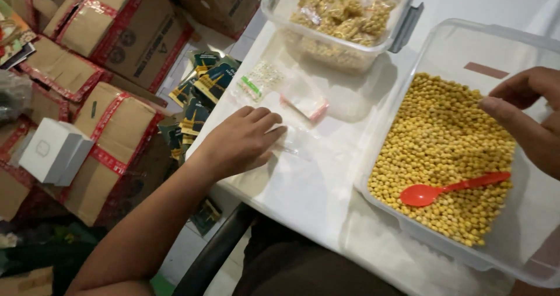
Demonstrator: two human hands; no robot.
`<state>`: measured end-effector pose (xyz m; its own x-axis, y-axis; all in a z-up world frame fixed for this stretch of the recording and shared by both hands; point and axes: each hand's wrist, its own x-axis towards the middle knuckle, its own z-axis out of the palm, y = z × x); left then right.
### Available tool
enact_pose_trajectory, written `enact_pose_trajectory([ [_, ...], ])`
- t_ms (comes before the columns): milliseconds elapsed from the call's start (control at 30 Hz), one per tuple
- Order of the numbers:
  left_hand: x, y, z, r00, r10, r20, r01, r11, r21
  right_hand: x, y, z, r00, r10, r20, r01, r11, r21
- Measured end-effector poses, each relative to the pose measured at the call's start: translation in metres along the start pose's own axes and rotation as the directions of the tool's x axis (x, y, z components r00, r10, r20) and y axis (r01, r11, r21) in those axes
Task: Packing small yellow beads into plastic bags using a spoon and sealing them.
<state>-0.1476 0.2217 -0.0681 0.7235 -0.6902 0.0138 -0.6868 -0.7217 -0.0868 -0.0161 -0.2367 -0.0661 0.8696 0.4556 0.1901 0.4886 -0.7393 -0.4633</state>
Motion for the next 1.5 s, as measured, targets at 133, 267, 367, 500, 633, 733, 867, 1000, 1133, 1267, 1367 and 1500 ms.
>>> enact_pose_trajectory([
  [133,-0.018,0.000,0.008,0.990,-0.040,-0.136,0.052,0.995,0.086,-0.006,0.005,0.007,0.995,0.098,-0.018,-0.098,0.995,0.006],
  [267,-0.022,-0.001,0.013,0.985,-0.059,-0.165,0.081,0.988,0.133,-0.007,0.011,0.010,0.990,0.140,-0.022,-0.138,0.989,0.061],
  [367,-0.020,0.000,0.013,0.973,-0.050,-0.224,0.088,0.982,0.165,-0.006,0.004,0.006,0.986,0.169,0.000,-0.169,0.986,-0.013],
  [500,-0.020,-0.001,0.018,0.968,-0.015,-0.249,0.049,0.991,0.128,-0.003,0.006,0.005,0.996,0.081,-0.023,-0.080,0.996,0.049],
  [633,-0.020,-0.002,0.012,0.947,-0.016,-0.322,0.021,1.000,0.012,-0.002,-0.003,0.000,0.997,0.069,-0.016,-0.069,0.997,0.039],
  [733,-0.010,-0.003,-0.009,0.907,-0.064,-0.417,0.007,0.991,-0.136,0.001,-0.009,-0.003,0.999,0.043,-0.014,-0.043,0.999,0.012],
  [867,0.016,0.003,-0.044,0.833,-0.193,-0.518,-0.055,0.904,-0.424,0.004,-0.031,-0.019,1.000,0.008,-0.030,-0.010,0.997,-0.078],
  [1000,0.060,0.015,-0.076,0.805,-0.232,-0.546,-0.155,0.806,-0.571,0.000,-0.049,-0.036,0.992,-0.077,-0.095,0.058,0.980,-0.188],
  [1133,0.119,0.035,-0.105,0.861,-0.208,-0.464,-0.214,0.680,-0.701,-0.007,-0.089,-0.056,0.981,-0.151,-0.121,0.157,0.987,0.039],
  [1267,0.178,0.048,-0.117,0.904,-0.024,-0.426,-0.311,0.646,-0.697,-0.011,-0.118,-0.069,0.961,-0.221,-0.165,0.246,0.957,0.155],
  [1367,0.208,0.056,-0.119,0.911,-0.001,-0.413,-0.351,0.528,-0.773,-0.014,-0.119,-0.073,0.951,-0.168,-0.258,0.200,0.974,0.102],
  [1500,0.224,0.057,-0.117,0.907,-0.027,-0.421,-0.355,0.491,-0.796,-0.016,-0.107,-0.074,0.944,-0.058,-0.324,0.096,0.990,0.104],
])
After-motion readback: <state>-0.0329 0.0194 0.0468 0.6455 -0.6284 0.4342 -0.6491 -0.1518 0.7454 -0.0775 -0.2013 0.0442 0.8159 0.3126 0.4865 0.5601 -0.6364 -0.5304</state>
